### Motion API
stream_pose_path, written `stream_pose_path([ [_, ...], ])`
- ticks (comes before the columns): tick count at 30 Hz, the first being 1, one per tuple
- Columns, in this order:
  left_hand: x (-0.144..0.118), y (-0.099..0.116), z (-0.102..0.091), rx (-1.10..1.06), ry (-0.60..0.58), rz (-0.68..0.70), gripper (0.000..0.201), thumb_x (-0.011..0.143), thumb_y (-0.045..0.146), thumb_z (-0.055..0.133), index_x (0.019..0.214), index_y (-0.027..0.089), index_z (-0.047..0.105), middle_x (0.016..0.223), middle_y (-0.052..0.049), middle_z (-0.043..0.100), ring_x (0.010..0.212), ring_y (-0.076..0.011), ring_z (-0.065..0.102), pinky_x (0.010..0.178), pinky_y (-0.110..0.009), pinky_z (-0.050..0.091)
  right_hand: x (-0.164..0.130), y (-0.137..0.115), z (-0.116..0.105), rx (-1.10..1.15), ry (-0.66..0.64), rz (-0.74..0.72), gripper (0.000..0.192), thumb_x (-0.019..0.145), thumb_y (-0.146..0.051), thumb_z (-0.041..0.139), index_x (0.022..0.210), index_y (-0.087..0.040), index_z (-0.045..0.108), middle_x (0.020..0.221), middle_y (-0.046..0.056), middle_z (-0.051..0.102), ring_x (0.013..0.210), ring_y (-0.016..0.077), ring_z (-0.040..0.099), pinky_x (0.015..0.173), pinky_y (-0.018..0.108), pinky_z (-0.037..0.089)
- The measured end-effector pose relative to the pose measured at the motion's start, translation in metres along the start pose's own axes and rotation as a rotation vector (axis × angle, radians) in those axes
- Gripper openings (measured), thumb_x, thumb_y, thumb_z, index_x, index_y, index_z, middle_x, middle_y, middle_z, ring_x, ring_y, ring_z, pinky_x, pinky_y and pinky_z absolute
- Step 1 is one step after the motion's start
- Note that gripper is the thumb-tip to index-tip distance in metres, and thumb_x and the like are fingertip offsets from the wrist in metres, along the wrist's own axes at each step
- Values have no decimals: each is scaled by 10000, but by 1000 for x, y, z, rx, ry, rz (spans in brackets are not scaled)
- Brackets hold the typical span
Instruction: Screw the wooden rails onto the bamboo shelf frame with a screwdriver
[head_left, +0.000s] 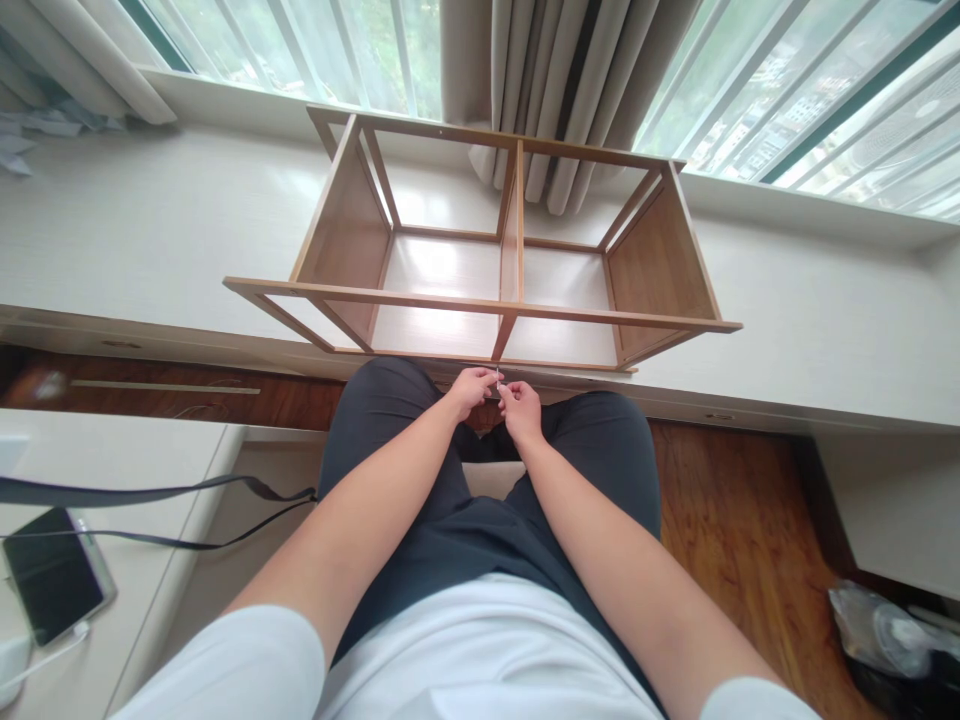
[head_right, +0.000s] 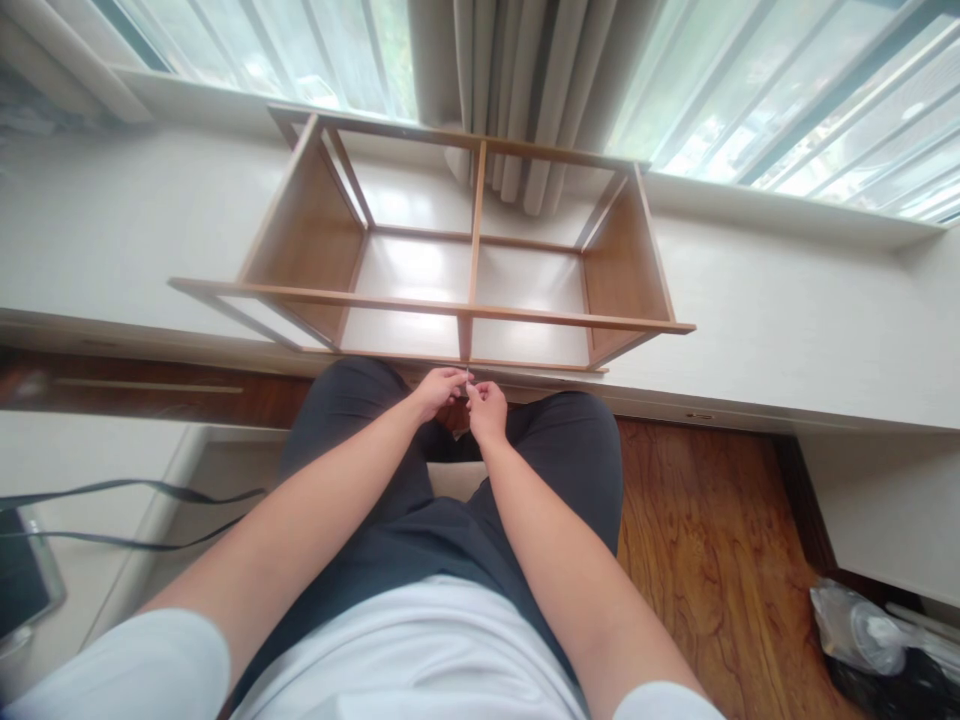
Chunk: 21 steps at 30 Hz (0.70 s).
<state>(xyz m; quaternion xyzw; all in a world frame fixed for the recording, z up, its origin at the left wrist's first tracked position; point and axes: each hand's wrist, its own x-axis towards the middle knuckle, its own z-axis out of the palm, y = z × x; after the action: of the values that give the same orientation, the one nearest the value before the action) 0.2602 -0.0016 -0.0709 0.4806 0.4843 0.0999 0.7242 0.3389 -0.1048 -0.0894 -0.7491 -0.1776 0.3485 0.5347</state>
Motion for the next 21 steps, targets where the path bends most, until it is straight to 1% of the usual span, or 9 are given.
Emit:
stream_pose_path([
  [5,-1,1,0,-1,9,-6,136,865,192,625,901,124,737,778,-34,655,536,-56,450,470,-177,297,0,-3,2,95,-4,114,201,818,-370,648,766,-192,571,524,-49,571,411,93,466,402,198,346],
  [12,0,0,-1,12,8,11,111,847,205,646,874,135,728,795,-31,665,536,-58,454,472,-181,303,-3,-11,3,163,-50,299,159,874,-308,629,792,-180,581,521,-53,565,394,79,467,359,173,330],
  [17,1,-1,0,21,14,12,108,828,230,665,846,141,722,802,-33,671,537,-61,452,469,-182,298,-4,-13,3,160,-66,331,150,915,-283,588,807,-180,573,531,-58,562,388,71,464,357,162,335],
  [21,0,0,0,21,15,15,111,816,241,674,841,142,719,810,-36,672,535,-59,451,462,-179,298,-4,-12,3,156,-82,336,176,919,-325,595,812,-189,559,532,-57,567,386,73,470,357,160,332],
])
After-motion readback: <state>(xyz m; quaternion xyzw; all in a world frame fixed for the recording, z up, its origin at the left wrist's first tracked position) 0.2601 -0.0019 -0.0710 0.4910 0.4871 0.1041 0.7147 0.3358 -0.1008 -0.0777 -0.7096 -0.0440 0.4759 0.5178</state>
